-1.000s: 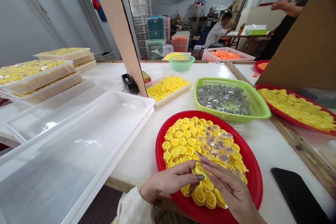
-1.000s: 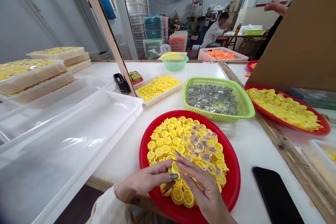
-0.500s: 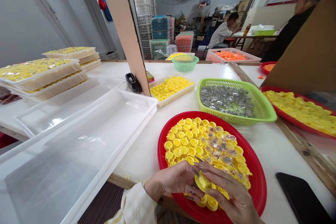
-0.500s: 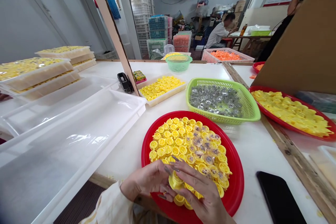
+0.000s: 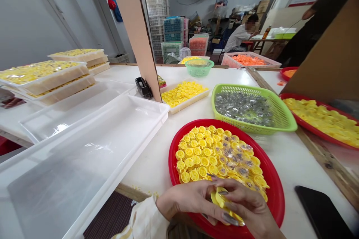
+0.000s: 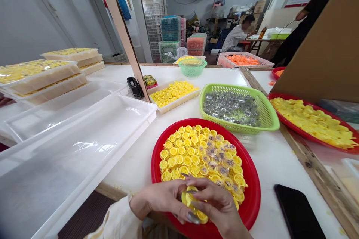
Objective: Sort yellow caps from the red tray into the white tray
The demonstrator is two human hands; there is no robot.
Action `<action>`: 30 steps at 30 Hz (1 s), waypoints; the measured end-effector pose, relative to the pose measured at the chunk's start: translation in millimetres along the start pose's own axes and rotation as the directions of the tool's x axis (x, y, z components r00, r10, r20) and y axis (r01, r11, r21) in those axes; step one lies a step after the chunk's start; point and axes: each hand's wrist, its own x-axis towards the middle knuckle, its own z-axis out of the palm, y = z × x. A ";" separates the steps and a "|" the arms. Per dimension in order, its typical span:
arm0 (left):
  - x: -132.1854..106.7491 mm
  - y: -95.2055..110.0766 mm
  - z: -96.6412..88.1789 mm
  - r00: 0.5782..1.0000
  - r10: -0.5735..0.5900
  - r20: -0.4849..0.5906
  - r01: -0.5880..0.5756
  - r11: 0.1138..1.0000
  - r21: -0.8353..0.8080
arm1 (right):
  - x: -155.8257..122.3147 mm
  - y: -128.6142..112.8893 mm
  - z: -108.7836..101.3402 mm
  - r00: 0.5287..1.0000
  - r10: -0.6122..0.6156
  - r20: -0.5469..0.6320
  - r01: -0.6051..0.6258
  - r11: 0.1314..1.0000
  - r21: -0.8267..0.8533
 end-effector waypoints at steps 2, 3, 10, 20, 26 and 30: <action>-1.9 4.5 3.9 0.999 -0.023 -0.036 0.022 1.000 -0.021 | -0.4 1.2 -2.6 1.000 0.019 0.021 -0.019 1.000 0.003; -2.5 5.3 4.9 0.998 -0.043 -0.047 0.042 0.999 -0.030 | -0.5 1.4 -3.5 0.999 0.023 0.031 -0.023 1.000 0.008; -1.8 -5.2 -1.3 0.991 -0.132 -0.035 0.128 0.986 -0.104 | 7.2 -8.7 -7.5 0.991 0.007 0.137 -0.005 1.000 -0.020; -12.5 10.4 8.4 1.000 -0.004 -0.022 0.007 0.991 0.130 | -3.9 -19.7 -6.3 0.965 -0.144 0.219 0.230 0.866 -0.443; -18.8 17.3 27.9 0.964 0.203 -0.169 -0.180 0.974 0.141 | -15.9 -19.6 10.6 0.999 0.029 -0.043 -0.040 0.953 -0.299; -37.2 42.2 3.3 0.724 0.504 -0.472 -0.479 0.859 0.182 | -8.0 -13.8 -8.1 0.975 0.019 -0.223 -0.084 0.955 -0.285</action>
